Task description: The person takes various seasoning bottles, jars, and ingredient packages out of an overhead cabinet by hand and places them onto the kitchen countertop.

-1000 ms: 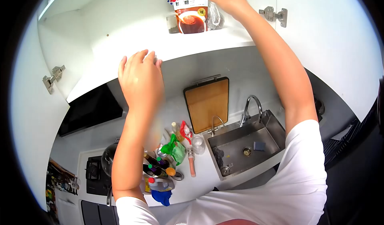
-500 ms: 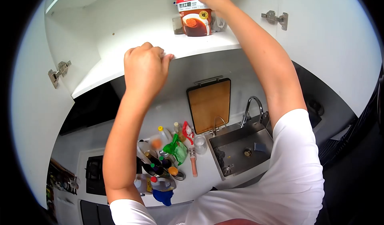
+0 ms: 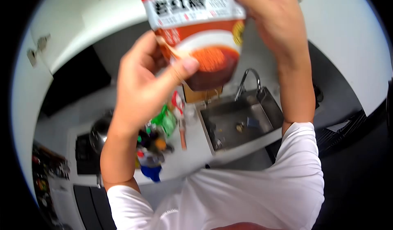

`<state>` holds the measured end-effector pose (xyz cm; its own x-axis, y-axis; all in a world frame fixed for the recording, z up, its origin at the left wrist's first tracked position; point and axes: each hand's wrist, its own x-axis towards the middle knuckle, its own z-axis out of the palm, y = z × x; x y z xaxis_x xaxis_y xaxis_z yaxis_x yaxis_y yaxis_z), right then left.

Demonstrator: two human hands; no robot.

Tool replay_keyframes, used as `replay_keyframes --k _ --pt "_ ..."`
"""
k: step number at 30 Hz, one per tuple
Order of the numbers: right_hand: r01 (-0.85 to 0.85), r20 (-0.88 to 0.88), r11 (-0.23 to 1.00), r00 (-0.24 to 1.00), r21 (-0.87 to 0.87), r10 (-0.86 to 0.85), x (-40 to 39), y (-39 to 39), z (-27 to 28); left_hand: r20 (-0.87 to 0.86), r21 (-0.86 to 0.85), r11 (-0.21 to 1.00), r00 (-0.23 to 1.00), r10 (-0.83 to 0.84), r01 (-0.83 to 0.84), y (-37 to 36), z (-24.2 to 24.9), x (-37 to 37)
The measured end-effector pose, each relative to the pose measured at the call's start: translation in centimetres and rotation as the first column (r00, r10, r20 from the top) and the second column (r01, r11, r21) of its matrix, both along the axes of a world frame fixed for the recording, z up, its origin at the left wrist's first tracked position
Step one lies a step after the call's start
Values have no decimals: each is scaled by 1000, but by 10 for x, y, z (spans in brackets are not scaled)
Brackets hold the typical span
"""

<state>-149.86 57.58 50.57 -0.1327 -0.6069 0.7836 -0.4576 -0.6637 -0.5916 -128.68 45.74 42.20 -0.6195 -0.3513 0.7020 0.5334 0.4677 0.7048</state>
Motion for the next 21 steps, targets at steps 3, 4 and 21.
replay_keyframes --k 3,4,21 --pt "-130 129 956 987 263 99 -11 12 -97 226 157 985 973 34 -71 12 -90 12" --pt "-171 188 920 976 352 109 -14 8 -135 295 171 982 955 23 -76 6 -127 14" --pt "-353 365 462 929 814 66 77 -76 -617 894 60 718 358 271 -693 -19 -522 108"
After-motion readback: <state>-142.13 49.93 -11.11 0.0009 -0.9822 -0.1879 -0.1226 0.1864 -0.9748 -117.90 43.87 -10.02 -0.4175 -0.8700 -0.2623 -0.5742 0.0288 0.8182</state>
